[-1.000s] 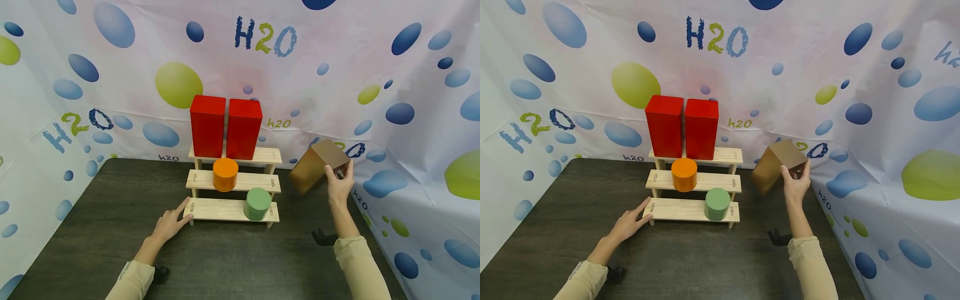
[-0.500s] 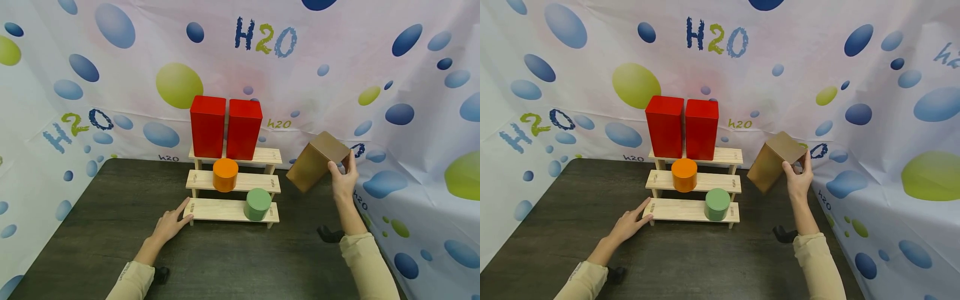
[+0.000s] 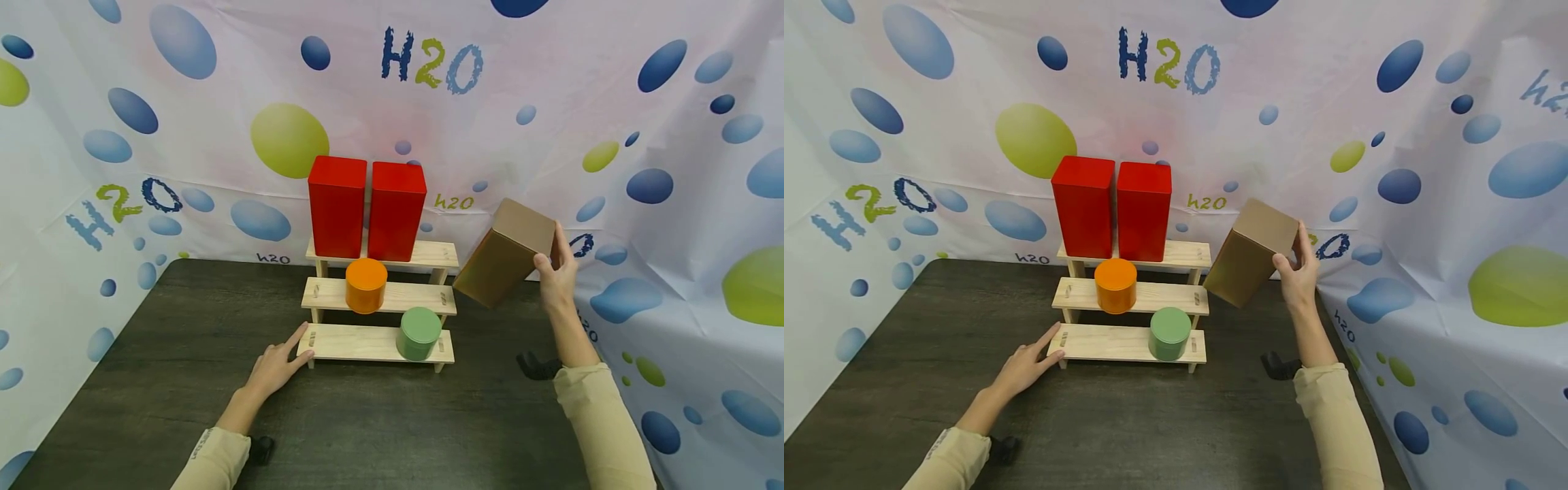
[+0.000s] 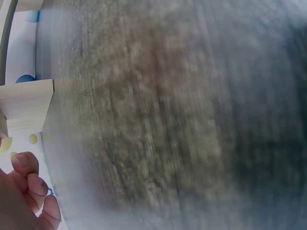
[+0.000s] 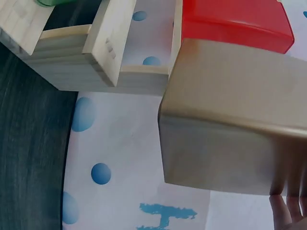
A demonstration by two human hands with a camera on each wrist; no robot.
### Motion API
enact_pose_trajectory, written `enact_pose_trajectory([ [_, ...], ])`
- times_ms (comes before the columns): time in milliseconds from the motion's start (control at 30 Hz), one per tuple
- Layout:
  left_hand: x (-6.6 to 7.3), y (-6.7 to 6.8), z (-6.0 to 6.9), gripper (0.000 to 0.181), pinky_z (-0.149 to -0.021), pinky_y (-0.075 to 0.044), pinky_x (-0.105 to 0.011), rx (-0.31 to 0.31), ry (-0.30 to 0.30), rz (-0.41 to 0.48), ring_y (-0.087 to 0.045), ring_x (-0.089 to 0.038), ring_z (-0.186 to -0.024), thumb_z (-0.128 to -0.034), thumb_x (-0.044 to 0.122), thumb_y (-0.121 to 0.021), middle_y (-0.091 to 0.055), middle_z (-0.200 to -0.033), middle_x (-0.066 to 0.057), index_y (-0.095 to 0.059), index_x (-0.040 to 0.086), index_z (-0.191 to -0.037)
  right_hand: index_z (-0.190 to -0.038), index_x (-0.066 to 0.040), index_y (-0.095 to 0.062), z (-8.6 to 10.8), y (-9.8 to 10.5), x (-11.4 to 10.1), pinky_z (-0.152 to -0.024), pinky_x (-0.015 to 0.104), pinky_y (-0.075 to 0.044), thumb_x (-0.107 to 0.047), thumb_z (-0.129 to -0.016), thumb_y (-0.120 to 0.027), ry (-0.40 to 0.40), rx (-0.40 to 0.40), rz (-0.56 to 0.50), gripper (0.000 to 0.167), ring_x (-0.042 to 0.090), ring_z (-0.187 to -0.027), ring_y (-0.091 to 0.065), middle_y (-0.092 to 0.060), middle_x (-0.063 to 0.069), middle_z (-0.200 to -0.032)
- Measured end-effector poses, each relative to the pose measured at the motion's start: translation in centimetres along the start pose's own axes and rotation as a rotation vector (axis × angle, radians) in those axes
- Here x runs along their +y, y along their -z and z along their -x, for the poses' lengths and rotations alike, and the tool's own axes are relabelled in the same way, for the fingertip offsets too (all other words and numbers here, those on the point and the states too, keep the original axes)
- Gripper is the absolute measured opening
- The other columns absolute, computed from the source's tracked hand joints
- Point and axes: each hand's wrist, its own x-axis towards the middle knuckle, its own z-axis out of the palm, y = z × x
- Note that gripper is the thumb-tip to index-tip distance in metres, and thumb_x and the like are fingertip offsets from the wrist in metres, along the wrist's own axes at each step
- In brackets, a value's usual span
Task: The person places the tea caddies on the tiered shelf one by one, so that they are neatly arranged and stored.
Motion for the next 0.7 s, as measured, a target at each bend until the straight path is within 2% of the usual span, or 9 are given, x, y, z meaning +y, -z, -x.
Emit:
enact_pose_trajectory([
  [267, 0.1, 0.1, 0.0, 0.071, -0.082, -0.037, -0.063, -0.009, 0.01, 0.003, -0.046, -0.052, -0.109, -0.0905, 0.054, -0.043, -0.049, -0.125, -0.03, -0.021, 0.018, -0.147, -0.142, 0.005, -0.022, -0.8, -1.9, 0.0, -0.105, 0.023, -0.026, -0.052, -0.068, -0.075, 0.012, -0.072, -0.026, 0.107, 0.023, -0.136, -0.025, -0.022, 0.022, -0.147],
  [467, 0.0, 0.1, 0.1, 0.071, -0.081, -0.038, -0.062, -0.006, 0.01, 0.004, -0.046, -0.052, -0.108, -0.0904, 0.054, -0.044, -0.049, -0.125, -0.03, -0.022, 0.018, -0.147, -0.142, 0.004, -0.024, -1.4, -3.3, 0.5, -0.106, 0.024, -0.025, -0.053, -0.068, -0.074, 0.027, -0.113, -0.035, 0.106, 0.023, -0.135, -0.026, -0.022, 0.026, -0.146],
  [600, 0.0, 0.1, 0.0, 0.071, -0.081, -0.037, -0.063, -0.007, 0.006, 0.004, -0.046, -0.052, -0.109, -0.0906, 0.055, -0.043, -0.049, -0.126, -0.03, -0.021, 0.017, -0.147, -0.141, 0.006, -0.023, -1.8, -4.1, 0.9, -0.108, 0.029, -0.022, -0.055, -0.065, -0.075, 0.024, -0.13, -0.024, 0.11, 0.025, -0.135, -0.026, -0.022, 0.028, -0.145],
  [700, 0.1, 0.1, 0.0, 0.071, -0.081, -0.037, -0.063, -0.006, 0.006, 0.006, -0.046, -0.052, -0.108, -0.0906, 0.054, -0.043, -0.049, -0.126, -0.03, -0.022, 0.016, -0.147, -0.142, 0.006, -0.021, -2.0, -4.6, 1.2, -0.11, 0.034, -0.019, -0.058, -0.064, -0.074, 0.008, -0.141, 0.002, 0.114, 0.026, -0.136, -0.024, -0.023, 0.025, -0.146],
])
